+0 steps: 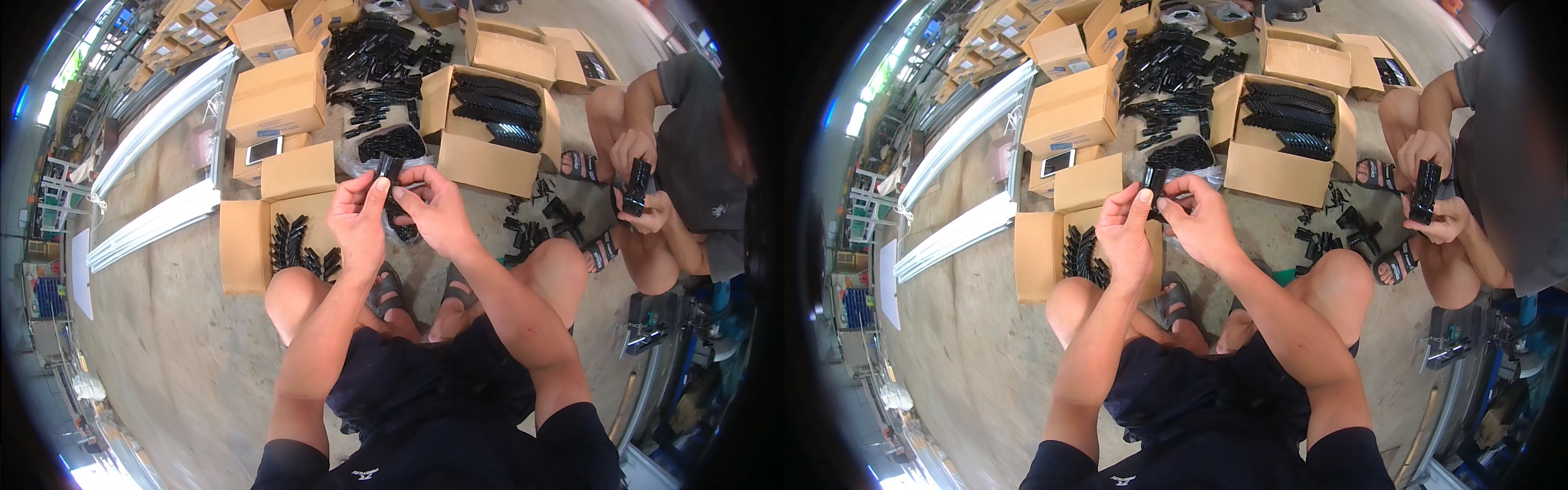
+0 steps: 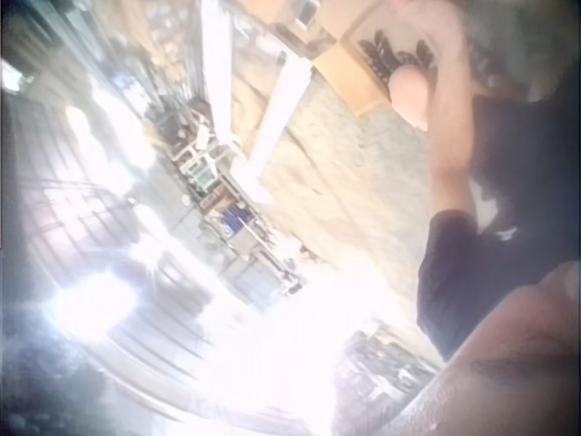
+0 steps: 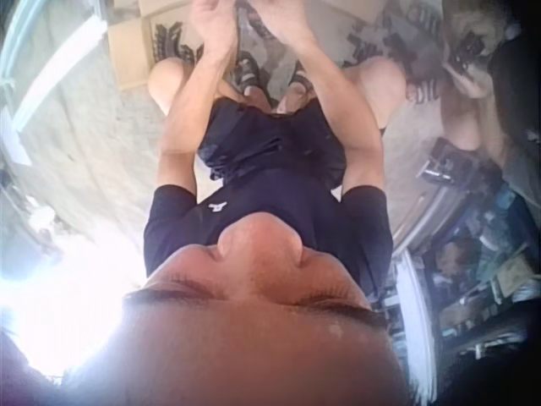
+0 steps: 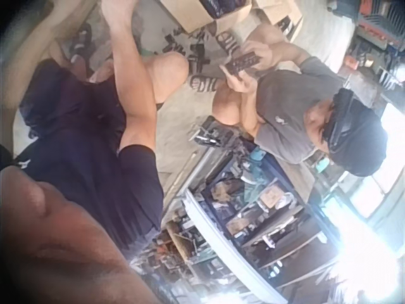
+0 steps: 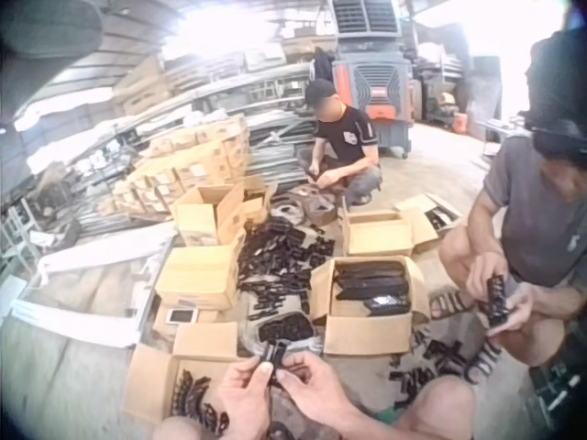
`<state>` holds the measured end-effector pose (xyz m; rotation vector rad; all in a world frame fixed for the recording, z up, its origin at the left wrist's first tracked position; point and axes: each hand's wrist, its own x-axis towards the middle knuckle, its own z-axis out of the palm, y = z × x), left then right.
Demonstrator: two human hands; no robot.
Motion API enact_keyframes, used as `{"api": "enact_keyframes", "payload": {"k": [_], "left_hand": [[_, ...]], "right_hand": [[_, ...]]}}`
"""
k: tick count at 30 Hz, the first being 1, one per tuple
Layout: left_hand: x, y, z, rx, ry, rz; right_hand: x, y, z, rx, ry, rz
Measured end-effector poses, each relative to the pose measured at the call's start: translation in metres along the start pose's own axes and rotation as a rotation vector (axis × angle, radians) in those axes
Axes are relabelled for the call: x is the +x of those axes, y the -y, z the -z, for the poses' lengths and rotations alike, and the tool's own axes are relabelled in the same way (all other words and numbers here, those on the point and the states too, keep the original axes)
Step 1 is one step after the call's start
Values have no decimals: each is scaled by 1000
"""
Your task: The person sits on the floor and assembles small black plastic components by hand. They pick up individual parts from open cardboard boxes, fit them together, and place the assembled units into a plastic bag or back into the boxes.
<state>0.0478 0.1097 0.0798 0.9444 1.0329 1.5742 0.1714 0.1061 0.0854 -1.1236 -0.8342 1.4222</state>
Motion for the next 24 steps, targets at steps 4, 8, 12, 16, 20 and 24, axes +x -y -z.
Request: {"api": "enact_keyframes", "payload": {"k": [4, 8, 12, 16, 20, 24], "left_hand": [[-1, -2, -3, -12, 15, 7], [-1, -2, 0, -31, 14, 24], [-2, -1, 0, -40, 26, 15], [0, -3, 1, -56, 26, 19], [-2, -8, -4, 126, 8, 22], [-3, -1, 4, 80, 4, -21]], "right_hand": [[13, -12, 13, -461, -50, 488], [1, 3, 6, -84, 36, 36], [10, -10, 12, -223, 29, 204], [-2, 8, 8, -88, 36, 46], [8, -9, 18, -268, 6, 272], [11, -13, 15, -400, -42, 488]]}}
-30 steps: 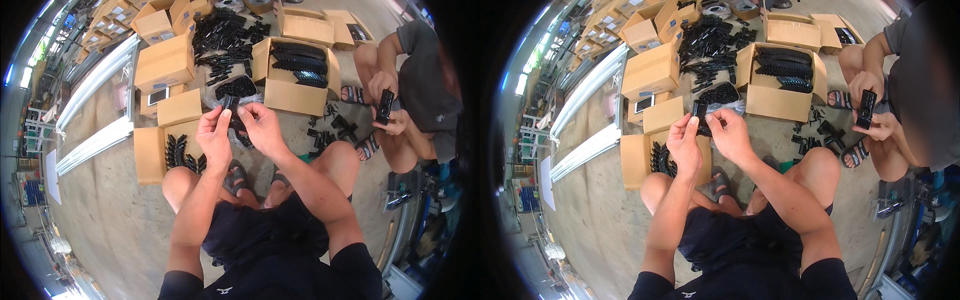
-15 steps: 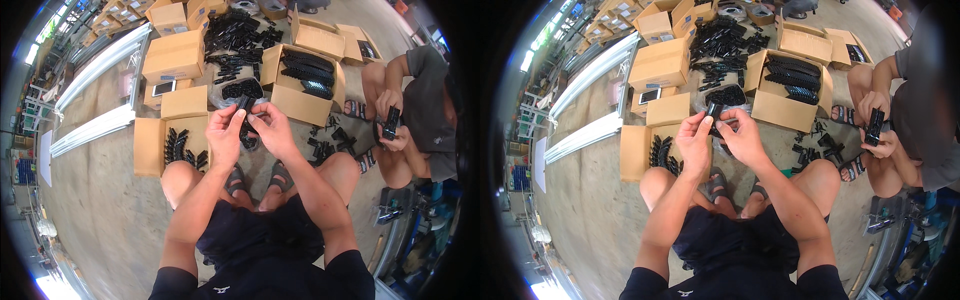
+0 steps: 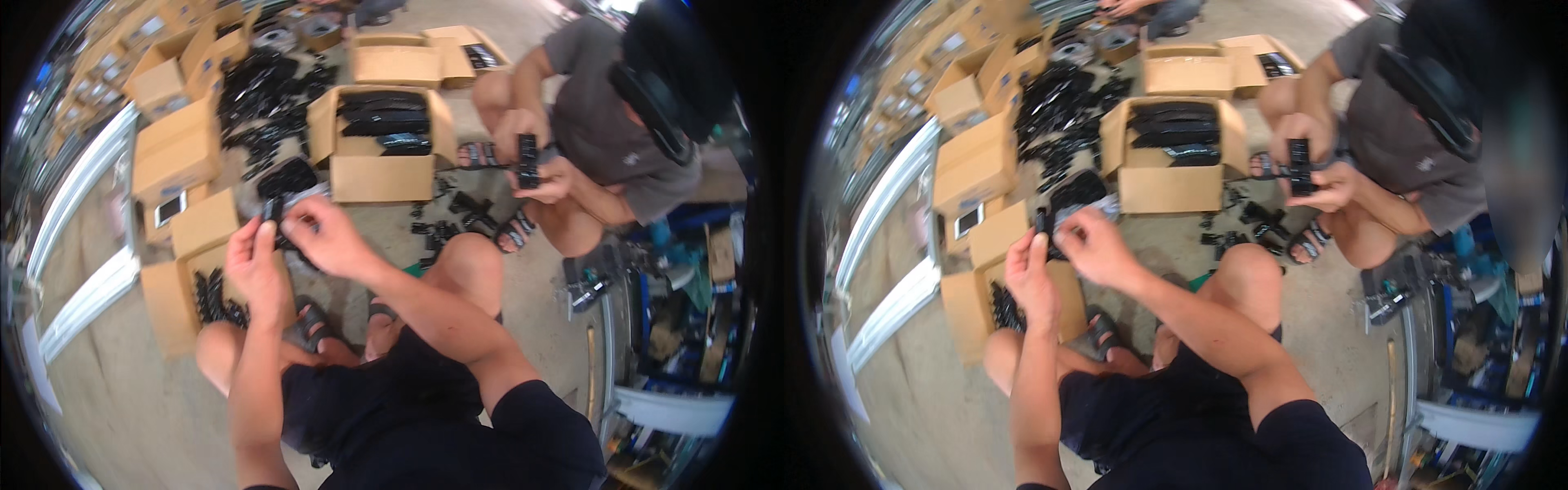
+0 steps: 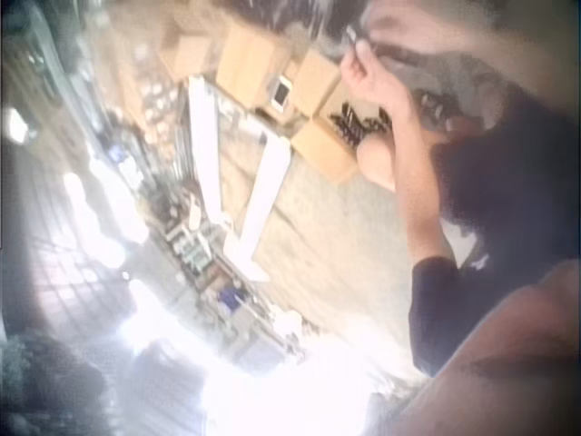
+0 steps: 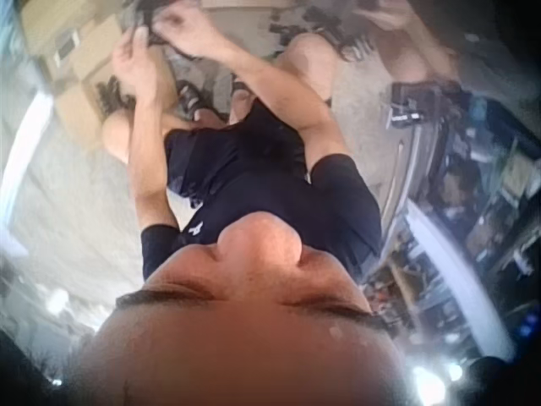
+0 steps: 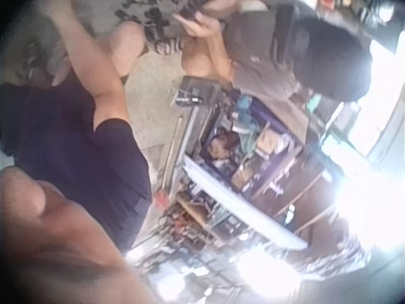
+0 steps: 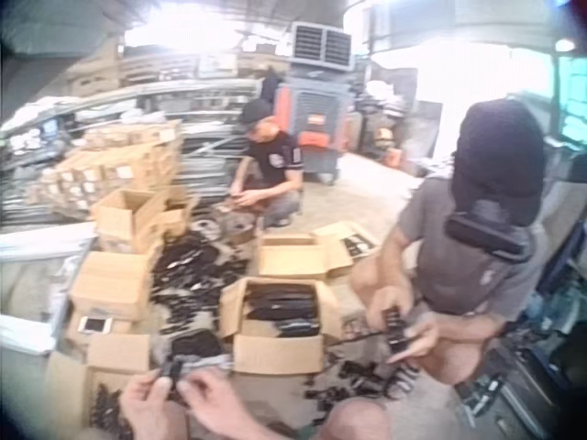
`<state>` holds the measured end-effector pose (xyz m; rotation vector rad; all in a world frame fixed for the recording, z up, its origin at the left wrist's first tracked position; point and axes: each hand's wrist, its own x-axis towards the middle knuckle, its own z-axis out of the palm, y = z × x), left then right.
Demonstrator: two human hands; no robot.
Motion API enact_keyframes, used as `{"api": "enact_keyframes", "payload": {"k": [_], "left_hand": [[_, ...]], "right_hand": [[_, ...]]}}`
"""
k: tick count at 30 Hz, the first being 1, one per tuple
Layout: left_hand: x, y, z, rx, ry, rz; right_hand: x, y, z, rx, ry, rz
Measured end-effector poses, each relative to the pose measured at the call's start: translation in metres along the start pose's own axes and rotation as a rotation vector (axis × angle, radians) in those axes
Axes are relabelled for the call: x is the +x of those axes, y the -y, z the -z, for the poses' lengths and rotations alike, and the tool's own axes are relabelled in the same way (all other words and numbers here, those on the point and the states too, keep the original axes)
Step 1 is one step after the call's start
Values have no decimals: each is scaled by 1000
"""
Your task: The person sits on the floor and assembles small black plastic components by hand. They pick up individual parts from open cardboard boxes, fit them together, and place the assembled units into a plastic bag or back into the boxes.
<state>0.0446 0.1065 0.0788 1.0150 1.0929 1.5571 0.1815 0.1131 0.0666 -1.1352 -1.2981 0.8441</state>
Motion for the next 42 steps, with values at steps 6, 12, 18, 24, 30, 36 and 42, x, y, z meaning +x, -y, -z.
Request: {"api": "enact_keyframes", "payload": {"k": [6, 12, 18, 24, 30, 36, 42], "left_hand": [[2, 7, -7, -59, 57, -42], [1, 7, -6, -62, 110, -17], [5, 14, -4, -104, 178, 10], [3, 11, -8, -110, 197, 21], [-2, 8, -17, -128, 189, 68], [-4, 6, -22, -132, 205, 54], [-1, 18, -21, -55, 167, 33]], "right_hand": [[-2, 11, 11, -21, 5, -89], [-5, 20, 16, 73, -12, -156], [-7, 22, 22, 37, -22, -171], [-8, 5, 15, -43, -90, -46], [-11, 15, 26, 37, -74, -104], [-13, 14, 30, 46, -60, -150], [-8, -7, 27, -80, -87, -17]]}}
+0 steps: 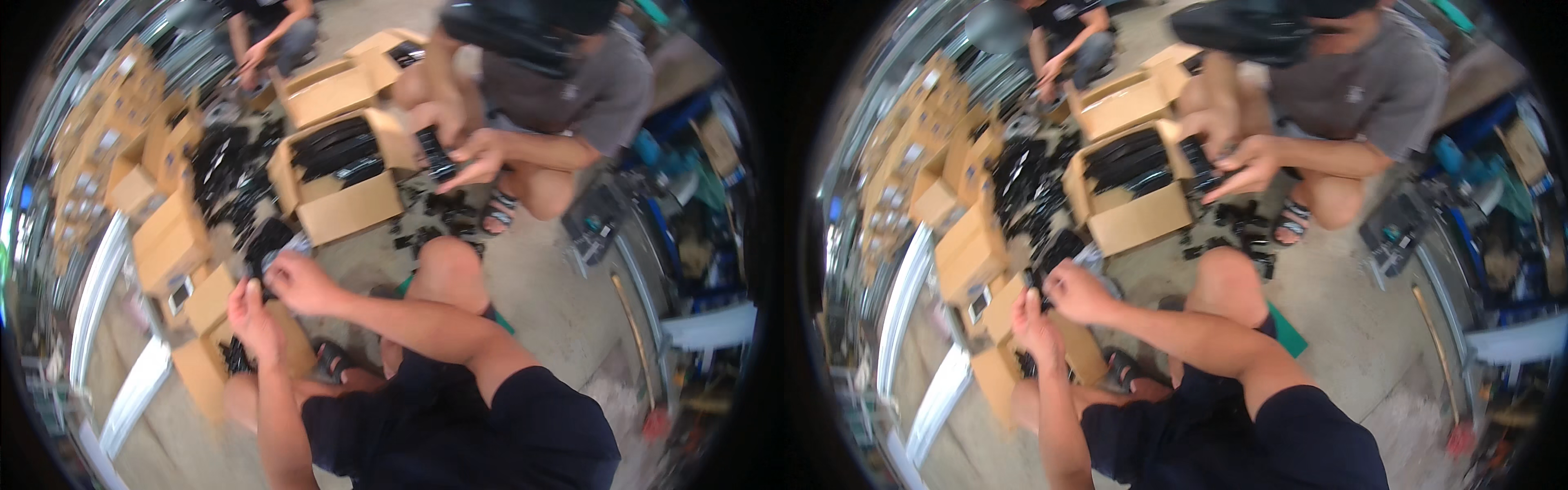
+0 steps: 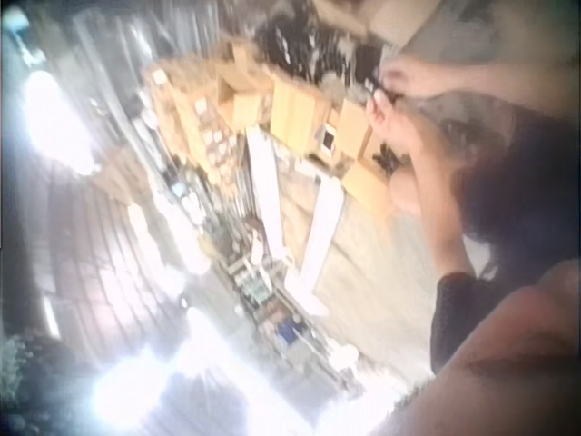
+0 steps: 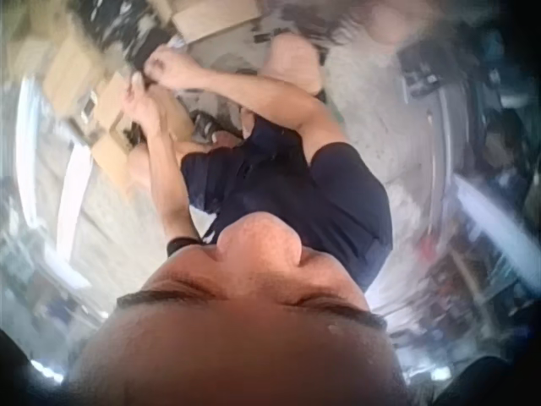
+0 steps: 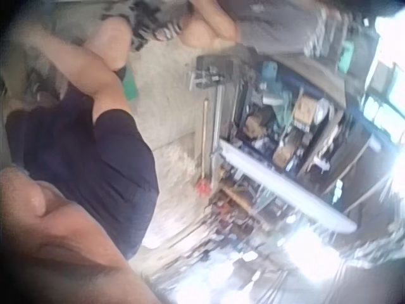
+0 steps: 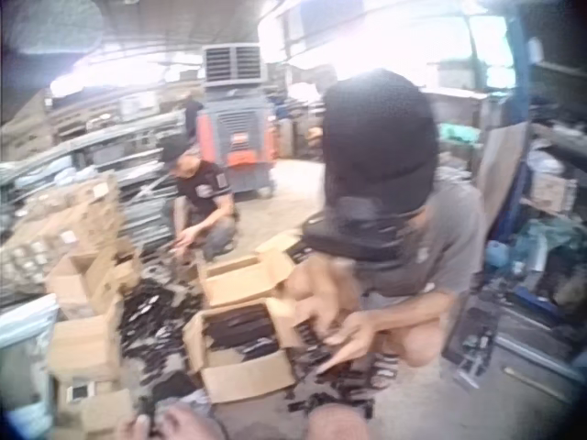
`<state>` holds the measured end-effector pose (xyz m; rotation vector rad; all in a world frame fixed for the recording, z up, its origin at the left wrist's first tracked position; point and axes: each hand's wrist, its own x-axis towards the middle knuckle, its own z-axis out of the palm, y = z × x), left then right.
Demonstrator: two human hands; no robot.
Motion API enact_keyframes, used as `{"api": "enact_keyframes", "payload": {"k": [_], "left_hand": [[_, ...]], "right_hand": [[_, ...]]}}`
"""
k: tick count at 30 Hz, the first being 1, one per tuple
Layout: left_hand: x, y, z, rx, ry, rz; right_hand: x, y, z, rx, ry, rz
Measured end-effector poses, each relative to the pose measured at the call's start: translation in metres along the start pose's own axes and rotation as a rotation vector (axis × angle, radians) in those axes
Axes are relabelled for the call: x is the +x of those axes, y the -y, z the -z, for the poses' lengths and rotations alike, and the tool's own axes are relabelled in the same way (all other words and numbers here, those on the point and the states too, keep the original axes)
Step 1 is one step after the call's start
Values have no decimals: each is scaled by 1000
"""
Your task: The person sits on the floor and assembles small black plastic components by hand. They pick up individual parts from open cardboard boxes, fit them together, and place the assembled units into a plastic bag or back into the boxes.
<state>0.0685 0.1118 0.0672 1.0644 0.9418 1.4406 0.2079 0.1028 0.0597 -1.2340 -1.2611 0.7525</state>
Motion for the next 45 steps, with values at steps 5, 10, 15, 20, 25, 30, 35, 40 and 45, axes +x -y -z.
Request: {"api": "enact_keyframes", "payload": {"k": [5, 10, 15, 20, 25, 30, 35, 40, 45], "left_hand": [[6, 6, 2, -131, -26, 33], [5, 0, -1, -194, -37, 34], [5, 2, -2, -173, -50, 32], [6, 1, -4, -184, -24, 38], [4, -1, -7, -39, -10, -2], [-1, -1, -11, 9, 14, -12], [-2, 1, -12, 36, 20, -36], [-3, 1, -14, 48, 41, -48], [-2, 3, -12, 1, 71, -11]], "right_hand": [[2, 10, 9, 181, 9, -145], [-6, 14, 10, 332, 176, -254], [-3, 24, 19, 386, 279, -424], [-4, 18, 23, 348, 265, -337], [-1, 16, 20, 265, 140, -294], [-2, 15, 18, 254, 91, -339], [-4, 6, 12, 328, 3, -287], [-7, 2, 7, 253, -30, -205], [-16, 11, 7, 142, -16, -201]]}}
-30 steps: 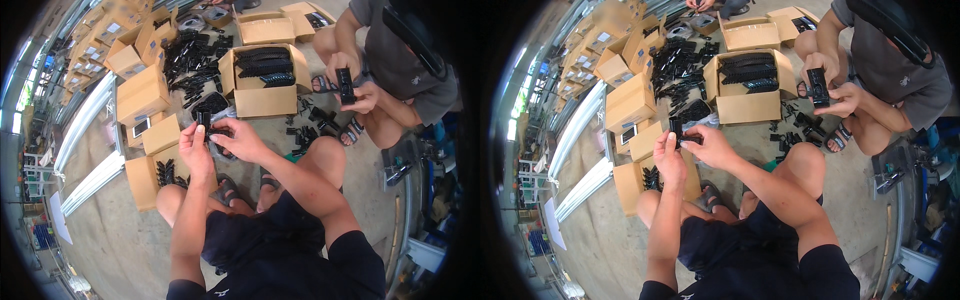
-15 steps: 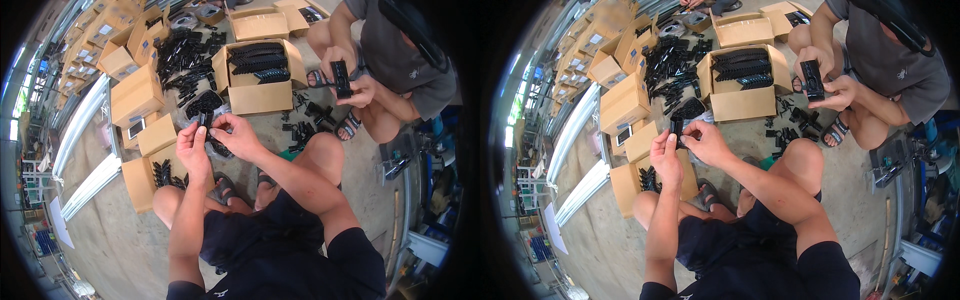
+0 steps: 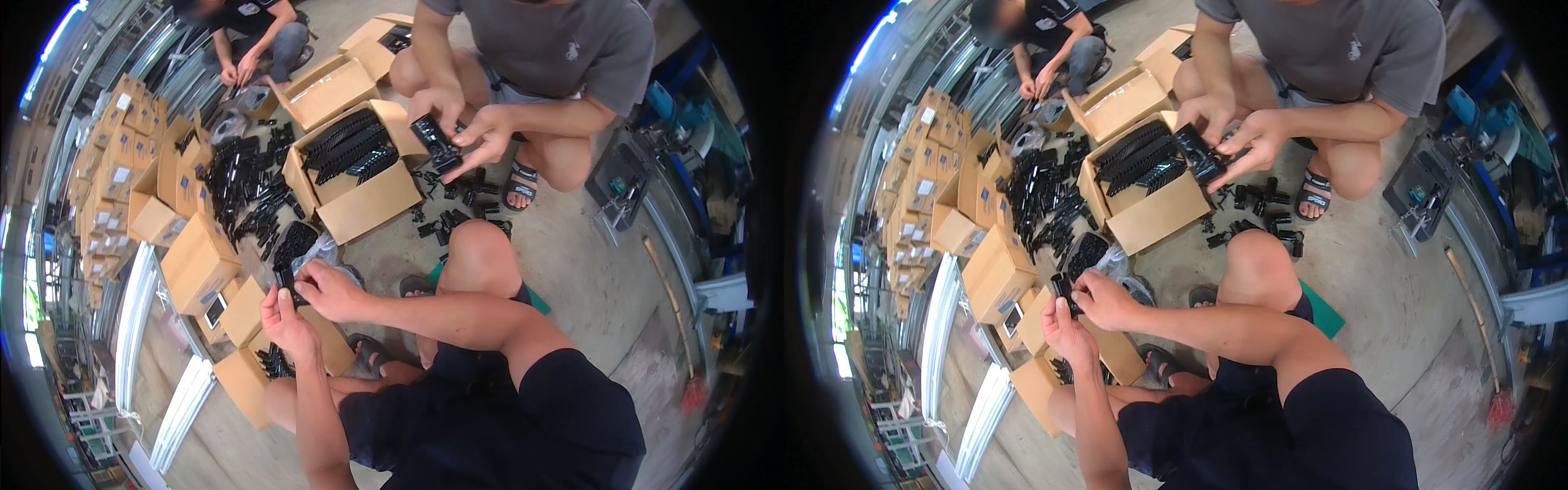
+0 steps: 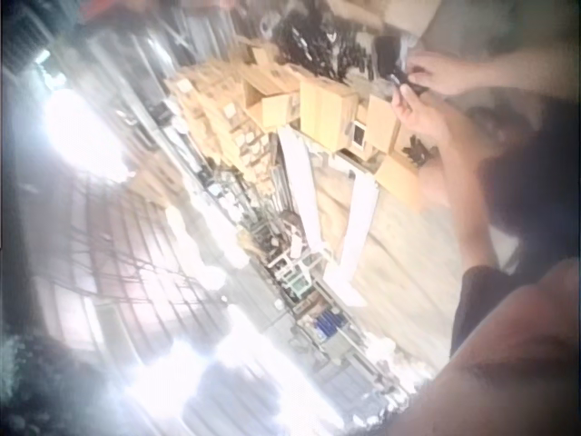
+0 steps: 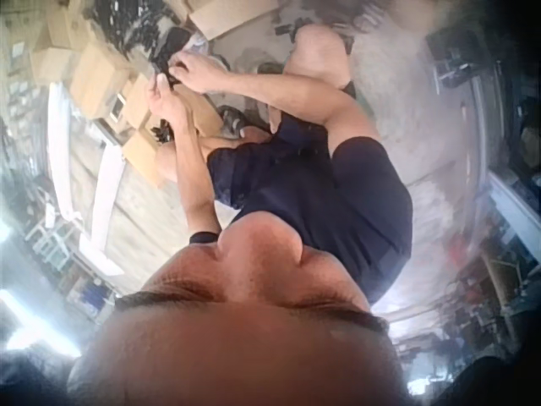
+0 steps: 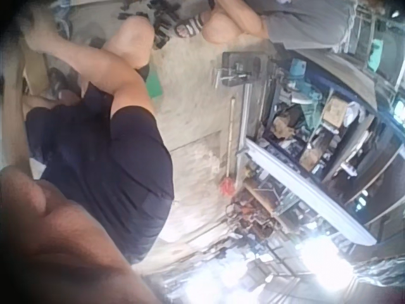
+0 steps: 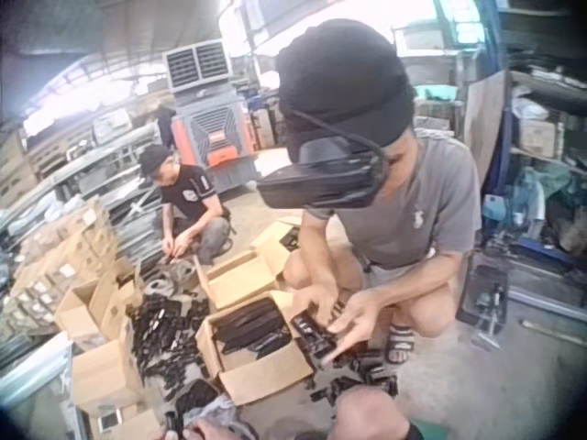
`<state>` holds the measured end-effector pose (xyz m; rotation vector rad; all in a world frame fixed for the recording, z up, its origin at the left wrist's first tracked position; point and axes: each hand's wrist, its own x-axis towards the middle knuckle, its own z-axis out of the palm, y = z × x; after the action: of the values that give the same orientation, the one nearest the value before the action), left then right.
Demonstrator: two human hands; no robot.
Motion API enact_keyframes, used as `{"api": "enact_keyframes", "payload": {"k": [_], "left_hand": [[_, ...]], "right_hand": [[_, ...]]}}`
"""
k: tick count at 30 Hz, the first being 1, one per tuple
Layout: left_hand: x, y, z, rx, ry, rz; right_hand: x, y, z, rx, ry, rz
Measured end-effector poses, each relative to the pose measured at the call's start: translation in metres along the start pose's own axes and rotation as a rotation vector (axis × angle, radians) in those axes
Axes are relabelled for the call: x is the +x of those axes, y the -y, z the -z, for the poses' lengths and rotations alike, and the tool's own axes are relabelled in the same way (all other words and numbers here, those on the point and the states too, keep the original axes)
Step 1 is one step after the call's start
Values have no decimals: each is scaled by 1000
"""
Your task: The person sits on the floor and assembles small black plastic components by hand. They pick up individual parts from open cardboard boxes, fit them together, and place the assembled units into a plastic bag or back into the boxes.
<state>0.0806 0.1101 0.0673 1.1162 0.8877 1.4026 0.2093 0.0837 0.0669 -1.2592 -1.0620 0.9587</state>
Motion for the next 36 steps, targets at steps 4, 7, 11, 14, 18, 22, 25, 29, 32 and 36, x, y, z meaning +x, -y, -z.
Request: {"api": "enact_keyframes", "payload": {"k": [4, 7, 11, 14, 18, 22, 25, 29, 32, 36], "left_hand": [[-3, -2, -9, -17, 17, 20], [-4, -4, -10, -30, 25, 39], [5, -1, 0, -80, 31, 74], [4, 2, -18, -80, 62, 156], [8, 23, -4, 19, 170, 259], [4, 25, -14, 200, 189, 398], [8, 22, -10, 254, 248, 455], [1, 20, -9, 296, 405, 514], [-4, 17, -6, 335, 494, 523], [-8, 9, 5, 361, 486, 501]], "right_hand": [[0, -9, -3, -85, -39, -18], [6, 2, 8, -41, 50, -107], [0, 23, 21, 113, 82, -128], [-3, 1, 23, 142, 18, -58], [-8, -17, 41, 106, 16, -113], [-7, -48, 68, -232, 7, -125], [1, -67, 90, -631, 203, -307], [-3, -121, 126, -1013, 320, -373], [4, -151, 158, -1232, 267, -633], [9, -137, 150, -1646, 188, -525]]}}
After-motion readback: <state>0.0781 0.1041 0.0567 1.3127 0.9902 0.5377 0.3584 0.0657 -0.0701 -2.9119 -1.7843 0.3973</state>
